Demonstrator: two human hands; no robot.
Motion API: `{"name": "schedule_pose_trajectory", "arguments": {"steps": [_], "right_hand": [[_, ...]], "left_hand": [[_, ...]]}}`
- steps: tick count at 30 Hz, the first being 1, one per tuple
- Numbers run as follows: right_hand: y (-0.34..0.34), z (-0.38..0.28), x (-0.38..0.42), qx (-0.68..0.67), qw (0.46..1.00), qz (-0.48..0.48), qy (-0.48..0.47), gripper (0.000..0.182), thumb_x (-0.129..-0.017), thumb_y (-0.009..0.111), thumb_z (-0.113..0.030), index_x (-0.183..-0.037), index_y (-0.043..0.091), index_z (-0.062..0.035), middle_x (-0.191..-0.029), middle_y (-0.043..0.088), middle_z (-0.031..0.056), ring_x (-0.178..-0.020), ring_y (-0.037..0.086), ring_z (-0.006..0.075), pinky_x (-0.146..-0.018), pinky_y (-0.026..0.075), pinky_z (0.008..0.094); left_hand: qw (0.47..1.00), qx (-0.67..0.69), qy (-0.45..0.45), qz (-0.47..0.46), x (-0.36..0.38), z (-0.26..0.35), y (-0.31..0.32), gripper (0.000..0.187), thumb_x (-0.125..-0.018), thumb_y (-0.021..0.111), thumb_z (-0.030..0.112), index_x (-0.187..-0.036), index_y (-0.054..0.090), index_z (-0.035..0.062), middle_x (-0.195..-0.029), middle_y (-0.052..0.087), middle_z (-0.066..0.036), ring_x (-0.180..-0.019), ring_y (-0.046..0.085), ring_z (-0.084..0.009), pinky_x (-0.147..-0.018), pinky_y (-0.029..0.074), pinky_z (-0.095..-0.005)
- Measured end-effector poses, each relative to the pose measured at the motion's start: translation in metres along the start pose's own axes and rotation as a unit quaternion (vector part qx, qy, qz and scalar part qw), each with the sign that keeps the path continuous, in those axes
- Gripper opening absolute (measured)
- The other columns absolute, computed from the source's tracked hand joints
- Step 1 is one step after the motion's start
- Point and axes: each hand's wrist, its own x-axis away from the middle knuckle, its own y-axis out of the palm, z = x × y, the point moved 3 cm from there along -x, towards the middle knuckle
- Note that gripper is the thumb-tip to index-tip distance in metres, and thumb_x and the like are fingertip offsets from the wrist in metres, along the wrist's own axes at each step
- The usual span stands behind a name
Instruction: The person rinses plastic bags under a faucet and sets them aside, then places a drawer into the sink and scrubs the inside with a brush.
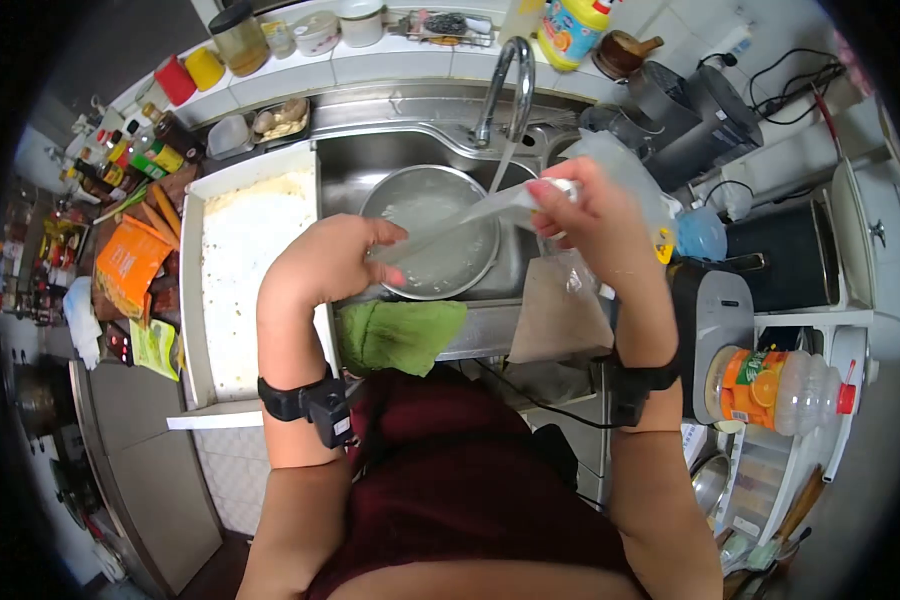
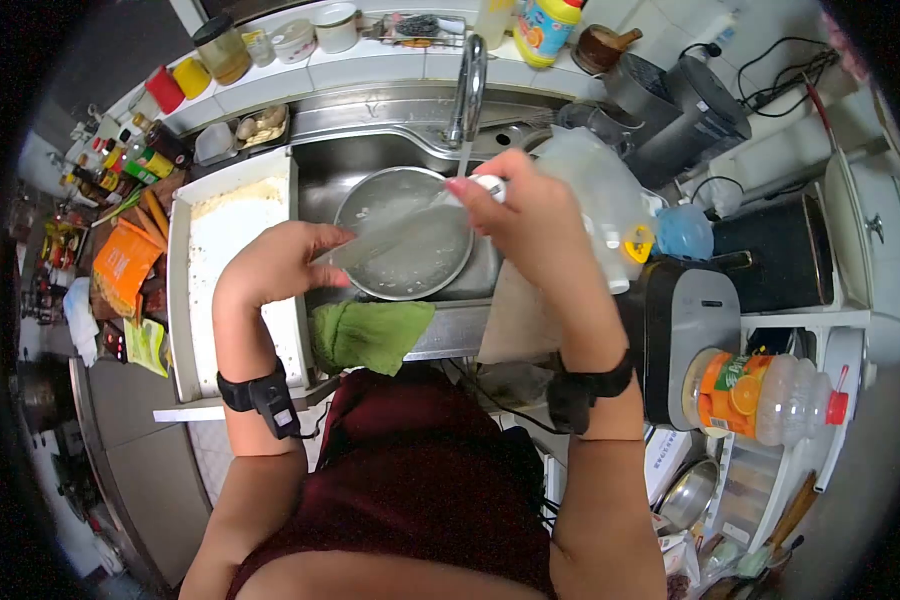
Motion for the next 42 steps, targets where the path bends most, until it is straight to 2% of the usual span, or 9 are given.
{"name": "schedule_pose_trajectory", "arguments": {"steps": [5,8,17,23,26,29,32,35,42], "right_hand": [[-0.079,-0.012,0.014,-0.068,0.995,0.066,0.022,0.019,-0.088,0.058,-0.026,-0.099,0.057,-0.0103,-0.076,0.063,0.0002,-0.066,0.06,0.0058,-0.053,0.044,0.0183],[-0.123,-0.003,0.026,-0.071,0.979,0.19,0.013,0.024,-0.091,0.054,-0.028,-0.104,0.057,-0.0084,-0.081,0.064,0.0033,-0.069,0.062,0.0083,-0.054,0.044,0.0181],[-0.177,0.187,0.029,-0.208,0.894,0.385,0.091,0.03,-0.091,0.053,-0.031,-0.109,0.051,-0.0071,-0.085,0.062,0.0069,-0.067,0.063,0.0144,-0.054,0.052,0.0221],[-0.126,0.246,0.032,0.046,0.922,0.25,0.293,0.029,-0.09,0.052,-0.03,-0.105,0.053,-0.0054,-0.089,0.059,0.0105,-0.071,0.063,0.02,-0.055,0.051,0.0309],[-0.089,0.181,0.037,0.478,0.796,0.322,0.182,0.029,-0.087,0.054,-0.028,-0.103,0.055,-0.0038,-0.092,0.059,0.014,-0.079,0.062,0.0276,-0.064,0.05,0.0371],[-0.04,0.156,0.015,0.237,0.928,0.286,0.04,0.023,-0.086,0.054,-0.025,-0.096,0.059,-0.0045,-0.087,0.06,0.0169,-0.084,0.06,0.0329,-0.07,0.048,0.0413],[0.055,0.16,0.001,0.182,0.978,0.103,-0.003,0.022,-0.088,0.051,-0.025,-0.093,0.06,-0.006,-0.083,0.062,0.0177,-0.078,0.061,0.0351,-0.067,0.048,0.0432],[0.154,0.236,0.009,0.174,0.981,-0.076,-0.03,0.026,-0.09,0.045,-0.028,-0.091,0.06,-0.0063,-0.086,0.063,0.0176,-0.079,0.059,0.0377,-0.068,0.046,0.0455],[0.202,0.238,0.041,0.342,0.93,-0.133,-0.018,0.032,-0.09,0.041,-0.029,-0.085,0.063,-0.0071,-0.085,0.065,0.0119,-0.083,0.06,0.0304,-0.078,0.043,0.042]], "left_hand": [[0.965,0.113,0.22,-0.088,-0.007,0.045,0.003,0.081,-0.067,0.076,0.027,-0.135,0.035,0.0073,-0.124,0.049,-0.023,-0.106,0.053,-0.0349,-0.085,0.045,-0.0354],[0.963,0.068,0.255,-0.052,-0.028,0.06,0.027,0.083,-0.068,0.074,0.03,-0.136,0.033,0.0061,-0.125,0.049,-0.022,-0.116,0.047,-0.0332,-0.092,0.039,-0.0356],[0.976,-0.006,0.176,-0.126,-0.073,0.069,0.088,0.064,-0.077,0.066,0.036,-0.127,0.044,0.0034,-0.119,0.053,-0.021,-0.109,0.051,-0.0358,-0.09,0.042,-0.0399],[0.98,-0.103,0.05,-0.165,-0.088,0.025,0.114,0.062,-0.08,0.061,0.042,-0.128,0.044,0.0066,-0.116,0.055,-0.019,-0.107,0.052,-0.0359,-0.089,0.042,-0.04],[0.972,-0.138,-0.035,-0.184,-0.095,-0.009,0.134,0.059,-0.082,0.056,0.046,-0.125,0.047,0.0066,-0.115,0.056,-0.019,-0.108,0.052,-0.0352,-0.089,0.042,-0.0407],[0.967,-0.154,-0.116,-0.168,-0.096,-0.042,0.161,0.058,-0.085,0.048,0.052,-0.122,0.049,0.0069,-0.117,0.055,-0.018,-0.109,0.052,-0.0342,-0.09,0.041,-0.043],[0.957,-0.183,-0.202,-0.098,-0.087,-0.069,0.202,0.06,-0.087,0.039,0.056,-0.12,0.051,0.0066,-0.118,0.055,-0.016,-0.111,0.051,-0.0333,-0.091,0.039,-0.0443],[0.952,-0.169,-0.253,-0.028,-0.064,-0.095,0.246,0.052,-0.092,0.034,0.048,-0.107,0.059,0.0052,-0.108,0.06,-0.014,-0.104,0.056,-0.0298,-0.089,0.039,-0.0409],[0.968,-0.14,-0.14,0.155,-0.046,-0.096,0.243,0.031,-0.085,0.044,0.029,-0.079,0.064,0.0066,-0.083,0.065,-0.012,-0.083,0.06,-0.0271,-0.079,0.041,-0.0385]]}}
